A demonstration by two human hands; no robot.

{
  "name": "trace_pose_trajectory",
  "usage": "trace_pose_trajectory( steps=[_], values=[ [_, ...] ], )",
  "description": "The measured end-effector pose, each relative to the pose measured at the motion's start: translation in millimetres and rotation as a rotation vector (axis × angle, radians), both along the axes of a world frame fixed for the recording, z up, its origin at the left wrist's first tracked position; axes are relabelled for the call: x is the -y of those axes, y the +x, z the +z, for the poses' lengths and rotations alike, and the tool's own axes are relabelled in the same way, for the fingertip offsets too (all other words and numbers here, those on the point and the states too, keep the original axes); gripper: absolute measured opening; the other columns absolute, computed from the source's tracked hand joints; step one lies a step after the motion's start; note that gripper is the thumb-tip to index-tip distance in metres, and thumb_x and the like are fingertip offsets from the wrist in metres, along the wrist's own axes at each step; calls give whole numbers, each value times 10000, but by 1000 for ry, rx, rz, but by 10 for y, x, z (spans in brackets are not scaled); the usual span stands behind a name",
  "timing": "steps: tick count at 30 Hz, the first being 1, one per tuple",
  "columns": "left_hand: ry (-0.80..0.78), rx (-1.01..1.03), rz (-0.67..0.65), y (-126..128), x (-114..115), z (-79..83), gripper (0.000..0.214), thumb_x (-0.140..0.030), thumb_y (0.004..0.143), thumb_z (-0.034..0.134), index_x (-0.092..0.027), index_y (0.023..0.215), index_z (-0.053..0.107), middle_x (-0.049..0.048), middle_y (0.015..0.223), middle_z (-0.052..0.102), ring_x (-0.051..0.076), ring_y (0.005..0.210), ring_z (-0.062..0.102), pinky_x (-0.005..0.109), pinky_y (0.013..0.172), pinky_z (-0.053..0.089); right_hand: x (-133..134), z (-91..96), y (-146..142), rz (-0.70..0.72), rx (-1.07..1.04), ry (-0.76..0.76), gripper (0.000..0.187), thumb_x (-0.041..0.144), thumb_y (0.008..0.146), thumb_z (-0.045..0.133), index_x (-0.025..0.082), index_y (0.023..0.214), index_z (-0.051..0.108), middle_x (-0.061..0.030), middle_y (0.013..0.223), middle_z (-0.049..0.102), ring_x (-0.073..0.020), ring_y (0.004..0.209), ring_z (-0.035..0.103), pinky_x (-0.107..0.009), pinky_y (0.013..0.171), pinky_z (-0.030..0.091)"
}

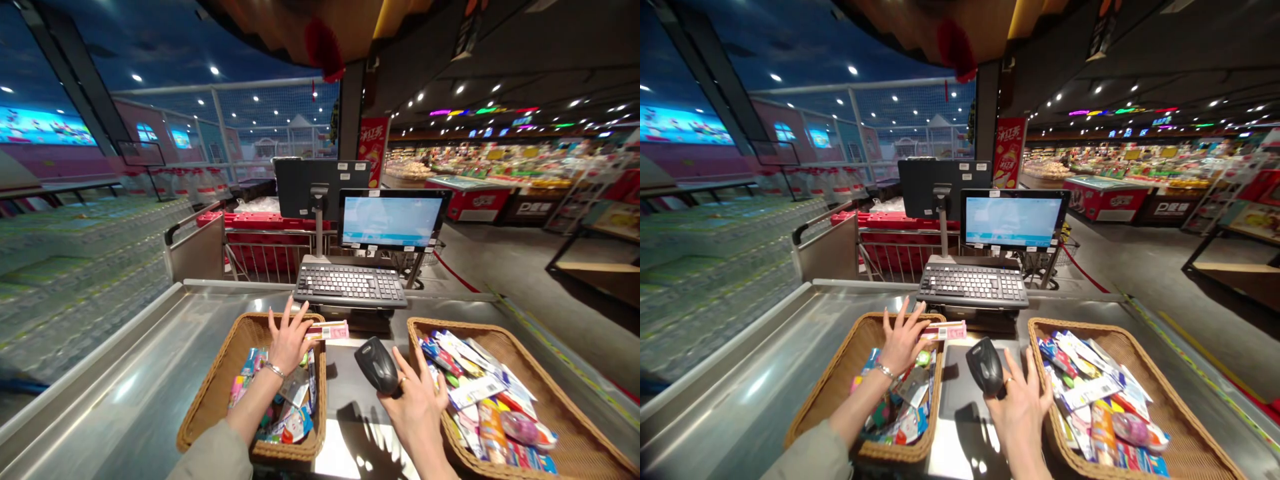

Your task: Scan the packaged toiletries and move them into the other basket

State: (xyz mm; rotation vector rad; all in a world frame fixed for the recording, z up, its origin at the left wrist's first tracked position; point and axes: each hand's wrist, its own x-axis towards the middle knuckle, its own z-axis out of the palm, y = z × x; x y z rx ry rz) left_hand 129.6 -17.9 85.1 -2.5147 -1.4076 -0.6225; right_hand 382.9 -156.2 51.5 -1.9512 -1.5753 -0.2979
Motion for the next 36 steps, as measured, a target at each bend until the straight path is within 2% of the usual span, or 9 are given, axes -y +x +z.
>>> trace_pose_trajectory(
  steps=[3,9,19,36],
  values=[
    [-1,4,-20,94,-6,-20,377,-466,840,598,-304,1179,632,41,1527,389,388,1473,99,734,1110,-87,23,71,-41,-40,14,8,212,275,664,557,280,809,712,-2,1275,634,-348,1352,350,-624,1071,148],
    [17,41,-49,222,-12,-48,391,-515,837,591,-314,1170,631,41,1523,394,392,1467,133,718,1113,-121,79,172,-76,-33,36,-20,220,243,688,557,269,847,707,-8,1311,610,-344,1368,330,-628,1079,141],
    [156,71,-66,420,30,-65,369,-513,814,629,-305,1117,662,52,1465,483,368,1449,226,728,1121,-6,117,124,-32,-21,44,3,279,207,675,556,279,902,701,-10,1318,605,-348,1388,307,-648,1089,113],
    [163,58,-88,572,58,-74,366,-509,818,627,-315,1126,664,45,1466,481,360,1450,230,730,1119,4,168,124,1,-14,26,46,177,271,715,561,270,836,691,-16,1286,629,-369,1365,338,-665,1066,141]
  ],
)
